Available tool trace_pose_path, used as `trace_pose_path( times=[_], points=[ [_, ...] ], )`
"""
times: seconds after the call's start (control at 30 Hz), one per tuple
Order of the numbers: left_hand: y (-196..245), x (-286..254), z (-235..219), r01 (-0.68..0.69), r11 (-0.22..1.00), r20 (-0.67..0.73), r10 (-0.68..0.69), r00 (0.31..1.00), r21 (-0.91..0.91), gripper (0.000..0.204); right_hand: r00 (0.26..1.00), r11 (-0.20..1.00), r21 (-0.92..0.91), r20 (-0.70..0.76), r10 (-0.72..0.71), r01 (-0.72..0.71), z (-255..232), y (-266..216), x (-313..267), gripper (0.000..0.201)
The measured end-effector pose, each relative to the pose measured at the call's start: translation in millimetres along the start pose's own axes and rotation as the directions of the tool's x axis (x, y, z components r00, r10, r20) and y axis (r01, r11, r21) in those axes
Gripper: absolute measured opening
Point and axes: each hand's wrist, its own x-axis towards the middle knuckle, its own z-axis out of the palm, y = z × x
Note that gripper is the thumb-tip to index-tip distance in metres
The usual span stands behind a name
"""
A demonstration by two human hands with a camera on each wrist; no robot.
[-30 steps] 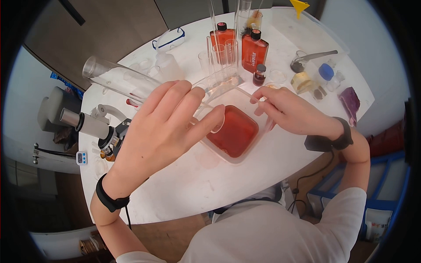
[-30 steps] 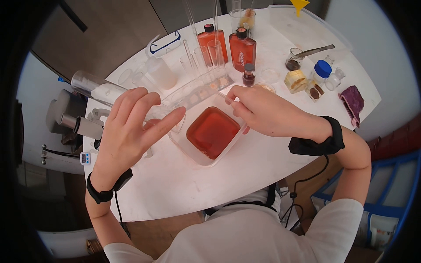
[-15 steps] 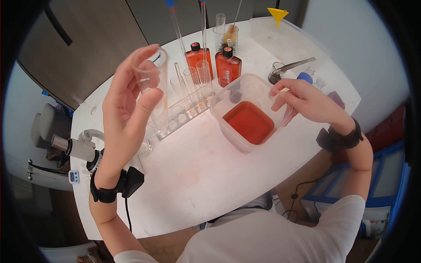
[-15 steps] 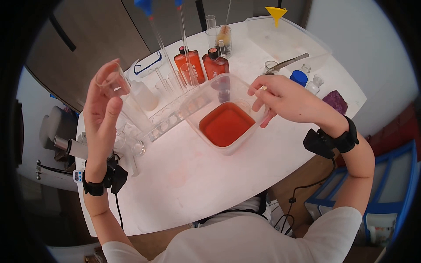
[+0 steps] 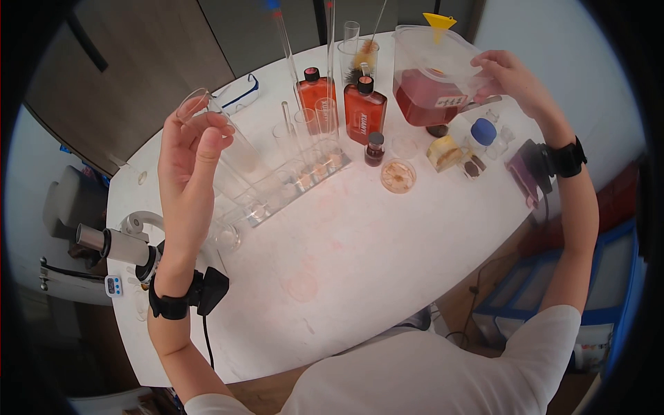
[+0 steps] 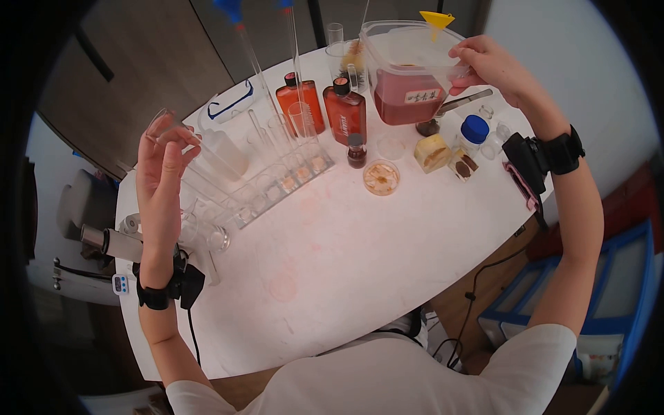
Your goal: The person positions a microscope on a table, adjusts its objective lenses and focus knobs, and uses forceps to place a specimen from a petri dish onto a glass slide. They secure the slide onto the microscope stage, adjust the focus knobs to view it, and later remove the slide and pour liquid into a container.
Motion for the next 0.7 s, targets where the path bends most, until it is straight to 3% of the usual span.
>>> trace_pose_path(
  times=[0.1, 0.17, 0.23, 0.43, 0.5, 0.63, 0.7],
  points=[
    [-5.4, -0.6, -3.8, -0.009, 1.0, -0.002, 0.009, 1.0, 0.011, 0.038, 0.999, 1.0, -0.008, -0.036, -0.011, 0.01, 5.8, 7.9, 33.7, 0.034],
    [-7.1, -2.3, -6.1, -0.024, 0.999, -0.023, 0.025, 0.999, 0.035, 0.035, 0.992, 0.998, 0.034, -0.111, 0.059, -0.056, 16.7, 7.0, 48.9, 0.034],
    [-6.9, -3.0, -6.2, -0.02, 1.0, -0.029, 0.02, 0.999, -0.006, 0.033, 0.996, 0.998, 0.011, -0.058, 0.066, -0.065, 23.5, 14.7, 66.5, 0.034],
    [-10.0, 1.6, -2.6, -0.062, 0.992, -0.007, 0.063, 0.998, 0.108, 0.031, 0.991, 0.993, -0.026, 0.072, 0.114, -0.113, 46.0, 48.2, 105.7, 0.032],
    [-8.1, 3.6, 3.7, -0.051, 0.99, -0.009, 0.052, 0.999, 0.13, 0.031, 0.985, 0.986, -0.014, 0.044, 0.166, -0.166, 51.2, 57.0, 110.1, 0.031],
    [-16.9, 11.8, 9.0, -0.045, 0.972, 0.001, 0.046, 0.999, 0.231, 0.032, 0.985, 0.989, -0.021, 0.086, 0.147, -0.146, 58.9, 68.1, 112.3, 0.029],
    [-22.5, 14.3, 9.3, -0.051, 0.961, 0.0, 0.053, 0.999, 0.273, 0.033, 0.992, 0.992, 0.004, 0.034, 0.123, -0.123, 65.7, 70.4, 109.6, 0.028]
  ],
)
